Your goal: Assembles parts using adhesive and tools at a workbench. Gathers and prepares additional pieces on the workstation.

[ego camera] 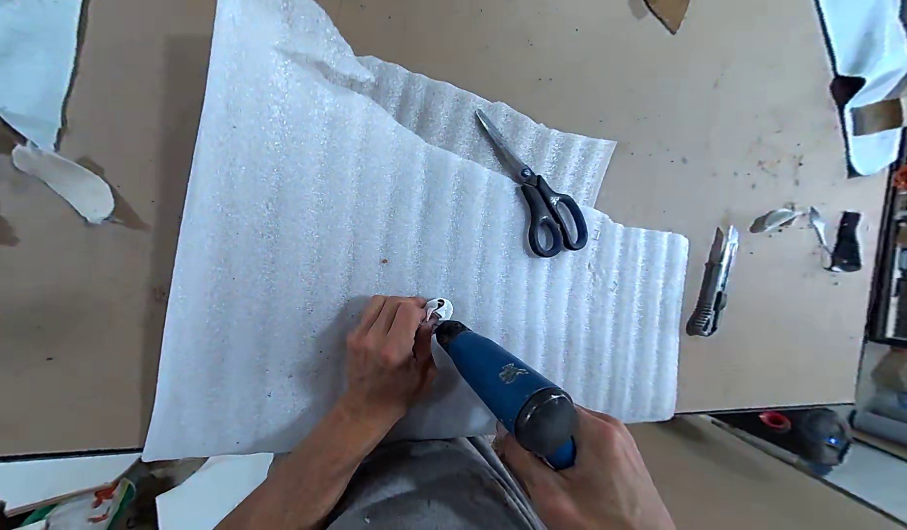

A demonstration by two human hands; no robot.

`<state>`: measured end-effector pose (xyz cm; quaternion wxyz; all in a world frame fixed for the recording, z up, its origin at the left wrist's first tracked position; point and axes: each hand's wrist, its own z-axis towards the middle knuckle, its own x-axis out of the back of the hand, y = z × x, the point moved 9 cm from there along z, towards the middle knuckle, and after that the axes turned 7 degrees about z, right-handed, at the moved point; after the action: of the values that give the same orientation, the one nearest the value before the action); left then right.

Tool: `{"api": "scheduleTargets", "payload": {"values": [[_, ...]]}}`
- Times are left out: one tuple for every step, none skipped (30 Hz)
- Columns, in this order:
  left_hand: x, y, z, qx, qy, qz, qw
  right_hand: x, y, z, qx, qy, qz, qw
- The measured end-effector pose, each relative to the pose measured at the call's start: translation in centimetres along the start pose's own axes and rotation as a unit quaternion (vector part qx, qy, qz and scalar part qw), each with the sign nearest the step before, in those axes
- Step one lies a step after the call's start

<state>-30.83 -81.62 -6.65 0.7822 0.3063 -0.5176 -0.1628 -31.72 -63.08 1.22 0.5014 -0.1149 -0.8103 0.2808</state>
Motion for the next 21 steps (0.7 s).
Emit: {"api": "scheduleTargets", "payload": {"values": [[0.0, 0.1, 0.0, 0.001, -0.001, -0.002, 1.0, 0.0, 0.0, 0.0, 0.003, 0.0, 0.0, 1.0], [0.0, 0.1, -0.1, 0.0, -0.002, -0.005, 1.0, 0.0, 0.0, -0.1, 0.003, -0.002, 0.002, 1.0], [-0.1, 0.1, 0.0, -0.003, -0.002, -0.005, 1.0, -0.1, -0.1, 0.0, 0.004, -0.005, 0.004, 1.0], [0.0, 0.1, 0.0, -0.005, -0.002, -0.002, 1.0, -0.3, -0.2, 0.1, 0.001, -0.009, 0.003, 1.0], [0.0, 0.1, -0.1, -0.007, -0.003, 0.001, 1.0, -0.5, -0.2, 0.2, -0.007, -0.013, 0.002, 1.0], [-0.1, 0.1, -0.1, -0.01, -0.004, 0.003, 1.0, -0.7, -0.2, 0.3, -0.015, -0.013, 0.001, 1.0], [-0.1, 0.1, -0.1, -0.012, -0.006, 0.003, 1.0, -0.7, 0.0, 0.3, -0.024, -0.011, 0.002, 1.0], [0.0, 0.1, -0.1, -0.011, -0.01, -0.001, 1.0, -0.4, 0.4, 0.0, -0.035, -0.007, 0.003, 0.999], [0.0, 0.1, 0.1, -0.001, -0.014, -0.011, 1.0, 0.3, 0.8, -0.3, -0.047, 0.002, 0.0, 0.999], [0.0, -0.2, 0.4, 0.023, -0.029, -0.027, 0.999, 1.4, 1.5, -0.8, -0.063, 0.017, -0.011, 0.998], [0.1, -0.7, 0.7, 0.062, -0.058, -0.044, 0.995, 2.6, 2.3, -1.4, -0.079, 0.038, -0.033, 0.996], [0.1, -1.4, 1.1, 0.117, -0.1, -0.067, 0.986, 3.9, 3.1, -1.7, -0.088, 0.065, -0.064, 0.992], [0.0, -2.0, 1.4, 0.18, -0.156, -0.104, 0.966, 4.8, 4.0, -1.7, -0.088, 0.092, -0.099, 0.987], [-0.2, -2.4, 1.4, 0.246, -0.217, -0.164, 0.93, 5.2, 5.0, -1.6, -0.081, 0.115, -0.133, 0.981], [-0.4, -2.3, 1.3, 0.303, -0.263, -0.233, 0.886, 5.3, 6.0, -1.3, -0.064, 0.135, -0.159, 0.976], [-0.4, -1.8, 1.2, 0.345, -0.291, -0.294, 0.842, 5.1, 7.0, -0.7, -0.051, 0.147, -0.169, 0.973], [-0.2, -0.9, 1.1, 0.37, -0.307, -0.337, 0.809, 4.7, 7.9, -0.2, -0.046, 0.148, -0.169, 0.973], [0.0, 0.1, 1.1, 0.383, -0.315, -0.364, 0.788, 4.3, 8.5, 0.2, -0.045, 0.142, -0.164, 0.975], [0.3, 1.0, 1.1, 0.391, -0.322, -0.38, 0.774, 3.8, 8.6, 0.4, -0.045, 0.13, -0.158, 0.978], [0.4, 1.9, 1.1, 0.397, -0.328, -0.39, 0.764, 3.5, 7.8, 0.4, -0.033, 0.125, -0.152, 0.98], [0.5, 2.7, 1.1, 0.403, -0.335, -0.395, 0.755, 3.5, 6.0, -0.1, 0.006, 0.141, -0.152, 0.978]]}}
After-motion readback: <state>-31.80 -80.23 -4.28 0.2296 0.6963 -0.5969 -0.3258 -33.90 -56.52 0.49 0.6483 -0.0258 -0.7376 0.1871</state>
